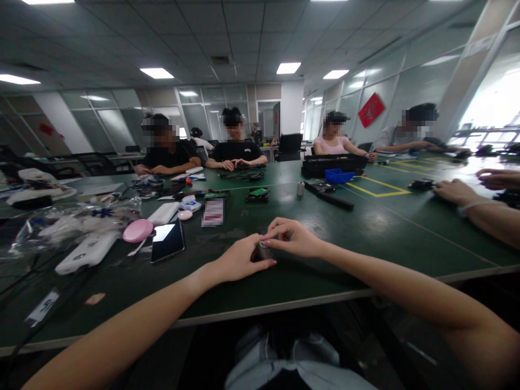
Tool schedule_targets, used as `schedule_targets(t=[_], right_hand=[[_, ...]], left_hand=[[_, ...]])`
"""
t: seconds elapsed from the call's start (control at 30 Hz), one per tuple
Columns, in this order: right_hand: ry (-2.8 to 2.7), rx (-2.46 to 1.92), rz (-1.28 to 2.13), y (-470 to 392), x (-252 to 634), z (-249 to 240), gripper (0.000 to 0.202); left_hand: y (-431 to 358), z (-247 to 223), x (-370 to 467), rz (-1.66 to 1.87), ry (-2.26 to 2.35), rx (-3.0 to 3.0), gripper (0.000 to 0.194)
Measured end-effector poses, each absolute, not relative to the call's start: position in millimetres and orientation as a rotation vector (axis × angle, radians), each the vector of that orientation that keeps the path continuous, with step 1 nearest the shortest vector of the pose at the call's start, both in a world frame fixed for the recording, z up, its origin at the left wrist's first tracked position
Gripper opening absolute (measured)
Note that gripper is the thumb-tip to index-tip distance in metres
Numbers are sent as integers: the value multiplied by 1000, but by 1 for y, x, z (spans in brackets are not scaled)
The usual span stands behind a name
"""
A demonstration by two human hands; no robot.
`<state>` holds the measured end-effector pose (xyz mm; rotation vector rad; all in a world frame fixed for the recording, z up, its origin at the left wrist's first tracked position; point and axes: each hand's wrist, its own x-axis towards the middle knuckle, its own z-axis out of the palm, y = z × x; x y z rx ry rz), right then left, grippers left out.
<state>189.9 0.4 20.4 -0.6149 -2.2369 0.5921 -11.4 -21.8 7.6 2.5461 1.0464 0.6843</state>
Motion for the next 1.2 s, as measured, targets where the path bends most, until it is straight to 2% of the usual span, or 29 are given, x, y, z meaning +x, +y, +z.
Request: schedule_targets(t=[0.13, 0.47, 0.63, 0.73, 0.87, 1.03, 1.2], right_hand=[[-2170, -675, 596, 0, 187, 18, 34], [-2248, -673, 620, -3, 188, 30, 23], [-2171, -637, 792, 9, 193, 26, 31], [-2154, -684, 719, 20, 203, 27, 33], [-2396, -757, 532, 34, 221, 30, 30], [-2676, -908, 729, 45, 233, 24, 35], [-2667, -921, 723, 47, 233, 21, 38]], left_hand=[[-22, 9, -11, 684, 1020, 2559, 42], [-22, 6, -12, 676, 1072, 2557, 44], [-23, 9, -12, 657, 1055, 2581, 40], [-24, 10, -12, 651, 1039, 2596, 38], [-25, 12, -11, 651, 1018, 2593, 37], [-26, 14, -11, 626, 1047, 2588, 39], [-26, 14, -11, 630, 1044, 2590, 38]])
